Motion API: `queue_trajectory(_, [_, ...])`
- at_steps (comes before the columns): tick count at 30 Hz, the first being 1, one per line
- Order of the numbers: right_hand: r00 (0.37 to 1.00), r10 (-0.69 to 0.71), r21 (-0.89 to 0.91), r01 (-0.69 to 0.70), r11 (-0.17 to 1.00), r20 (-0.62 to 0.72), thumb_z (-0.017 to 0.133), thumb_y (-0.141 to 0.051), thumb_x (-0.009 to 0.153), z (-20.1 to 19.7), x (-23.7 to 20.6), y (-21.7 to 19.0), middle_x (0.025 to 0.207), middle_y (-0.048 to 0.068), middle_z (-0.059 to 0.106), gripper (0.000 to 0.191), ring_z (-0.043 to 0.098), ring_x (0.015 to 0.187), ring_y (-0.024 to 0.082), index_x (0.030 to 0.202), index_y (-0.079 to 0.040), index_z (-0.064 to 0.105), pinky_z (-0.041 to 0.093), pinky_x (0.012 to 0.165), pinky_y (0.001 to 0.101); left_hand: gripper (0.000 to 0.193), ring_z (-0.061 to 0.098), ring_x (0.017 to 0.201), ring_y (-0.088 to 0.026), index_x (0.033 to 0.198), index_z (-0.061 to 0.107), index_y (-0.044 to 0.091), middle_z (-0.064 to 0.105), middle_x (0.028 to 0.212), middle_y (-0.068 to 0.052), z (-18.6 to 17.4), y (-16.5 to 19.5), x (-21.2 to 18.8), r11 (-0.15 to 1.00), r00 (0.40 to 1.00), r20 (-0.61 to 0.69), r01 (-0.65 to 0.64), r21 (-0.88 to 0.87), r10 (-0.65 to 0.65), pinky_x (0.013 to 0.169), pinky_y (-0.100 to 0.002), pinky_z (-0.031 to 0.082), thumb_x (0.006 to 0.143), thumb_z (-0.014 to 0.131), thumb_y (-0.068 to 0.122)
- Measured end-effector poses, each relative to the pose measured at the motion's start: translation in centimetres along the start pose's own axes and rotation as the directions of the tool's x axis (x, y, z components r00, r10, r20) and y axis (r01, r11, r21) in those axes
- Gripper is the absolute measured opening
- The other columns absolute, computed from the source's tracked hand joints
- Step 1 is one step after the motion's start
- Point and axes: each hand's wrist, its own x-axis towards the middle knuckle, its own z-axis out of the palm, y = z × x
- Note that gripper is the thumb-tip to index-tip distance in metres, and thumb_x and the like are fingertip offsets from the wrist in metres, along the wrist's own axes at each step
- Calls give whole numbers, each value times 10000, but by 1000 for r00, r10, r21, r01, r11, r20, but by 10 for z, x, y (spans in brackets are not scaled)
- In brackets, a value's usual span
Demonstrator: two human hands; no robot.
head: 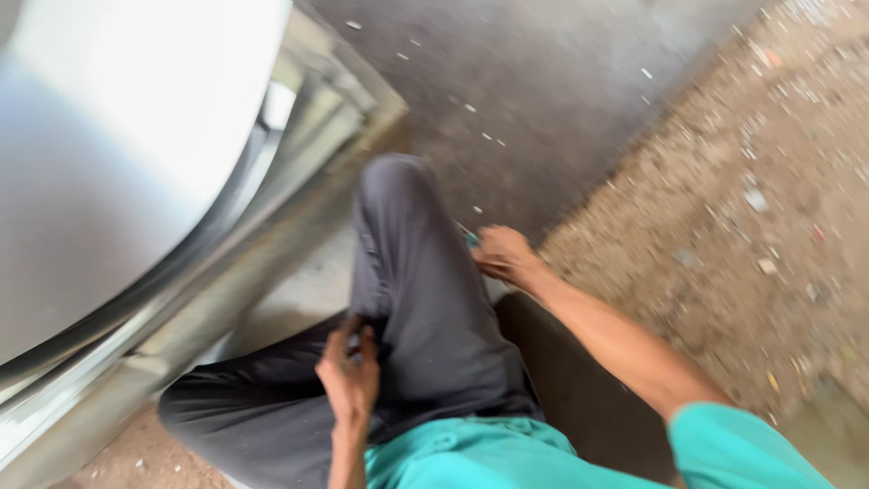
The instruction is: The person sits on the ground and repeatedly picks up rectangular metal sheets from a stack, flips them, and places them back. Later, the person uses tin snips to cut the edges of a metal sheet.
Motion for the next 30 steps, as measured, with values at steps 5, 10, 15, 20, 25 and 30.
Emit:
queue_trajectory(5, [978,206,639,-146,755,-20,664,-234,873,-54,-83,-8,666,62,703,226,673,546,202,912,-20,723,538,529,381,201,757,965,-248,1109,742,5,770,1063,-153,-7,31,-12,984,974,-180,-153,-92,134,885,-320,578,922,698,66])
queue_trajectory(10, [946,7,828,280,485,-324,610,-247,977,-92,-178,-57,791,66,756,256,724,665,135,1029,-24,725,584,582,295,255,736,947,-187,1178,731,-2,773,1056,-106,16,86,-14,912,994,82,-29,-408,68,883,-282,568,971,674,136])
queue_trajectory(15, [936,-260,449,343,825,-237,672,-256,933,-94,-189,-130,569,124,647,343,620,489,209,694,-11,652,459,468,355,534,575,707,-100,1026,681,-6,665,814,-33,37,105,8,521,901,417,413,-747,-116,644,-246,469,1071,485,489])
queue_trajectory(20, [888,-444,509,437,742,-117,727,-241,866,-69,-177,-168,526,156,548,392,538,448,276,605,17,589,440,469,400,584,468,487,-87,767,599,74,505,583,18,-13,81,9,315,813,418,554,-771,-407,447,-248,366,1016,471,587])
queue_trajectory(25, [681,-704,213,732,647,-202,767,-187,826,-60,-141,-201,826,141,664,327,667,667,223,1074,-20,635,538,598,358,338,661,947,-160,1010,618,83,700,973,-67,-64,73,12,142,890,300,365,-920,-344,861,-329,528,1009,511,403])
queue_trajectory(30, [878,-441,311,373,874,185,891,-157,678,-57,-115,-229,807,151,699,631,683,770,284,1193,-45,544,568,736,424,332,599,1207,-165,1188,632,138,701,1253,-38,-82,46,18,298,957,236,277,-913,-167,1082,-350,434,995,470,354])
